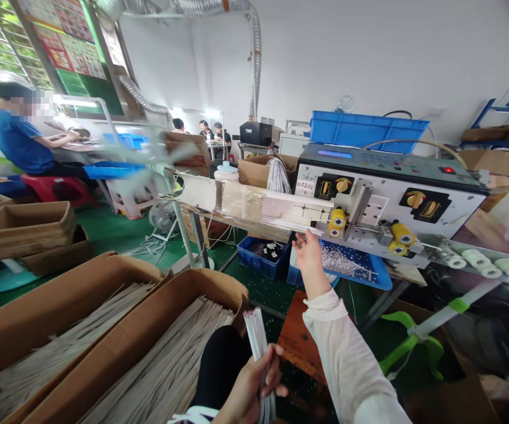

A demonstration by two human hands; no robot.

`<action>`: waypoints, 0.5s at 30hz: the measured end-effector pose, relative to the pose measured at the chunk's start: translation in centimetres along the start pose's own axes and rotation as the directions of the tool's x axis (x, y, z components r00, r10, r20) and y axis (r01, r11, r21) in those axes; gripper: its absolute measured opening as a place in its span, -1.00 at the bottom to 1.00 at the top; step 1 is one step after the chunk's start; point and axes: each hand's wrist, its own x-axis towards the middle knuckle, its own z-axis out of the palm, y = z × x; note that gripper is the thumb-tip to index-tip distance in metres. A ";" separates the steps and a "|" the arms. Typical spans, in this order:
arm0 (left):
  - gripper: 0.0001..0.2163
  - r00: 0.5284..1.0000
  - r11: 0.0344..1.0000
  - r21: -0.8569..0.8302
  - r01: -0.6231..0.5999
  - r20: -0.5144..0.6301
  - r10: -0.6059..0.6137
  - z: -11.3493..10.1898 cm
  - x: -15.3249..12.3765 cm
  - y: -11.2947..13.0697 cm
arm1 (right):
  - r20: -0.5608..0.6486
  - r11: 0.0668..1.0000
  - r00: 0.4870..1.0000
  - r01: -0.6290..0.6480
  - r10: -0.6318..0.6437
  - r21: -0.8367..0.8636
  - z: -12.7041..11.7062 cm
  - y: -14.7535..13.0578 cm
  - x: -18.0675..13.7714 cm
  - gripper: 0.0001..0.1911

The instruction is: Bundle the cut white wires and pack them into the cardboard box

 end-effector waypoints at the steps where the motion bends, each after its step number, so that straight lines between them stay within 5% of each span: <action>1: -0.64 1.000 1.000 -0.001 -0.005 -0.007 0.005 -0.1 0.0 0.0 | -0.005 1.000 1.000 0.010 -0.010 -0.003 0.2 0.0 0.1 -0.75; 15: -0.61 0.988 0.999 0.004 0.047 -0.149 -0.046 0.7 -1.2 1.1 | -0.005 0.980 0.990 0.142 -0.144 -0.141 2.9 -1.1 -0.7 -0.71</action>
